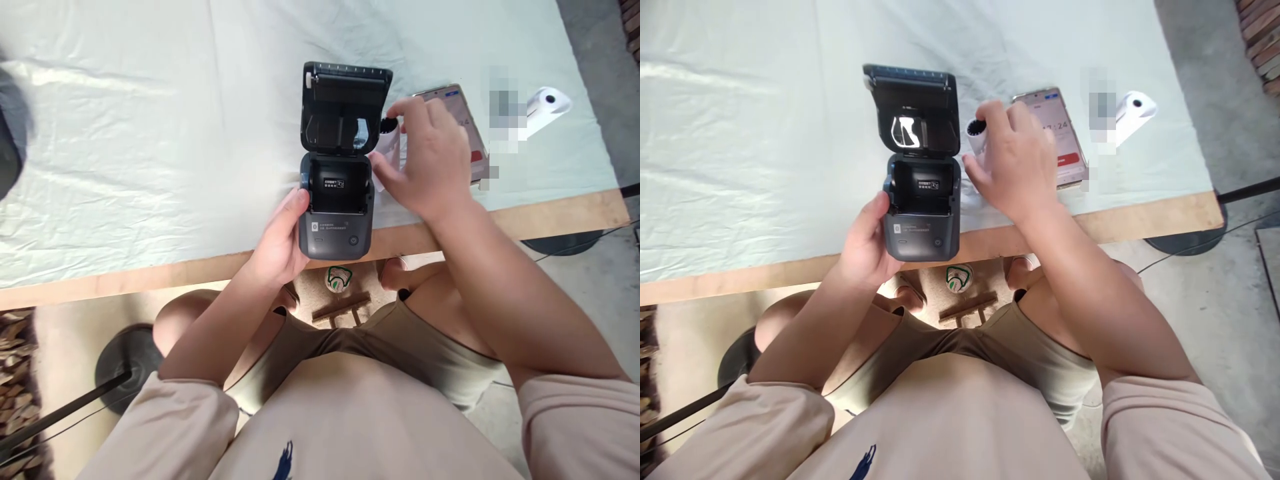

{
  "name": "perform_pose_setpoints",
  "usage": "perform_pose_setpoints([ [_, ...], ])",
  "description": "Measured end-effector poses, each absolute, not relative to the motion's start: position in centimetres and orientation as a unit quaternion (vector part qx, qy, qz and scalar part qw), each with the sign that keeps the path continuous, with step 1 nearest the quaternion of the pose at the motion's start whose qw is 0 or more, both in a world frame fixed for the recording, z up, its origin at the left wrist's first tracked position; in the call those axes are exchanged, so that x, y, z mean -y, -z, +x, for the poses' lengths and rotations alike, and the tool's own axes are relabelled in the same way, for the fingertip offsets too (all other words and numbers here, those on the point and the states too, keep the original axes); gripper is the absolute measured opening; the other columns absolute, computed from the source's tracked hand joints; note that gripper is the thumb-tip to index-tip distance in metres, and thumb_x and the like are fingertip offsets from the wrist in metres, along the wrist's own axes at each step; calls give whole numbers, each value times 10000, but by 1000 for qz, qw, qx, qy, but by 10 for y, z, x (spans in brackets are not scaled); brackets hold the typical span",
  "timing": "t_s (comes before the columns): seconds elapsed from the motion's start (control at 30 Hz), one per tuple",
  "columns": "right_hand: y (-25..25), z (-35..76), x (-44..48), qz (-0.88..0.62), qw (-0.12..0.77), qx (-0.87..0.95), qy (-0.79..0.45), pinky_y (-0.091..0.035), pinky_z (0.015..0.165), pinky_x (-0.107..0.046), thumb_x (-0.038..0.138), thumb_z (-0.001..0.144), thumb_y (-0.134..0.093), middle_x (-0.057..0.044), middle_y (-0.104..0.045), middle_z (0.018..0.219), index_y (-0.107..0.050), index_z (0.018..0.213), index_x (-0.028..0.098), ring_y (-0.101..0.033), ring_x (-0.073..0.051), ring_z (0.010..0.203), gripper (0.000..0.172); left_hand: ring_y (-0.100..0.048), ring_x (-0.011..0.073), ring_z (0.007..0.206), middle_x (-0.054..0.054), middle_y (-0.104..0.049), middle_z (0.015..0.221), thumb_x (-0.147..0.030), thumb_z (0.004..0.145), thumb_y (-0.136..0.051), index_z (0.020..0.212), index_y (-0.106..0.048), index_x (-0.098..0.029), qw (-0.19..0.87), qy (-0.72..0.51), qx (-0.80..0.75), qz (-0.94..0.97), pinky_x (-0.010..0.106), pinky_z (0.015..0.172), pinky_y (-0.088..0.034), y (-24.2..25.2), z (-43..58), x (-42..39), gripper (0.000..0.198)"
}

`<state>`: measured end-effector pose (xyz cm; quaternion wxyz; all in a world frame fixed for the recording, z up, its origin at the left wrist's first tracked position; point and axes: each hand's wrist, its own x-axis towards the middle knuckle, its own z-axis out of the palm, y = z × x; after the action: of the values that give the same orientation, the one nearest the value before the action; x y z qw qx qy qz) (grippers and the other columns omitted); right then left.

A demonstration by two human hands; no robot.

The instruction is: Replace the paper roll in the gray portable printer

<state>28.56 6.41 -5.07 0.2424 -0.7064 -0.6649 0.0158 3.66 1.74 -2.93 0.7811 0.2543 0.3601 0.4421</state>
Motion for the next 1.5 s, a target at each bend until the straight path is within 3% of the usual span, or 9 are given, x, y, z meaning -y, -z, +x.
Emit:
perform_pose_setpoints([
  [0.13,58,287,-78,-704,263,658,-43,-618,996,-556,329,870,-890,-114,-731,1294,-645,1348,338,-660,-343,1146,537,-845,183,853,51,-918,1069,-357,1176,-765,1130,-878,-178,790,-439,-353,242,273,736,-715,29,33,-15,217],
  [0.23,56,298,-80,-672,344,654,-58,-582,912,-489,264,832,-822,-80,-705,1184,-607,1410,336,-640,-272,963,620,-868,188,937,37,-903,1086,-333,1205,-695,1141,-855,-188,783,-435,-371,246,268,823,-722,26,33,-13,225],
  [0.47,17,293,-70,-452,604,656,21,-546,824,-470,677,982,-625,-82,-583,1025,-531,1090,291,-619,-253,919,412,-915,284,1185,49,-872,1129,-410,1176,-788,1194,-808,-205,784,-429,-377,242,339,975,-754,27,36,-11,207],
  [0.6,1,262,-31,-370,525,767,11,-598,859,-463,323,1011,-583,-63,-832,1156,-661,1243,279,-835,-268,1034,249,-898,342,1318,59,-888,1181,-468,1114,-890,1239,-790,-220,775,-447,-356,269,424,1109,-773,30,37,-9,295],
  [0.8,4,251,-11,-532,269,802,22,-621,1010,-536,201,983,-623,-49,-815,1086,-734,1334,289,-799,-309,1030,379,-804,385,1543,101,-896,1286,-499,1067,-941,1293,-763,-214,763,-455,-339,309,470,1232,-745,27,40,-7,405],
  [0.97,2,248,-13,-492,344,800,3,-660,993,-470,152,1028,-629,-100,-820,1332,-805,1319,290,-808,-308,1165,367,-838,380,1481,85,-900,1257,-458,1053,-939,1277,-780,-239,763,-455,-342,306,458,1185,-763,26,41,-6,352],
  [1.2,-2,253,-11,-565,321,760,7,-650,921,-457,327,1083,-638,-101,-799,1199,-769,1515,343,-762,-318,1092,452,-864,379,1414,86,-909,1239,-497,1095,-892,1263,-829,-226,774,-445,-366,263,413,1083,-760,31,38,-11,326],
  [1.37,1,251,-9,-484,375,789,57,-535,834,-412,202,1100,-571,-51,-802,1017,-754,1076,284,-737,-253,934,202,-886,354,1349,74,-912,1196,-473,1150,-787,1225,-818,-224,776,-433,-374,266,395,1049,-762,28,39,-13,262],
  [1.5,7,242,-5,-380,423,821,52,-471,808,-417,303,1099,-723,20,-841,1006,-663,986,272,-778,-215,942,131,-823,385,1485,67,-911,1149,-599,1097,-834,1148,-818,-238,776,-437,-353,286,412,1114,-746,27,39,-13,365],
])
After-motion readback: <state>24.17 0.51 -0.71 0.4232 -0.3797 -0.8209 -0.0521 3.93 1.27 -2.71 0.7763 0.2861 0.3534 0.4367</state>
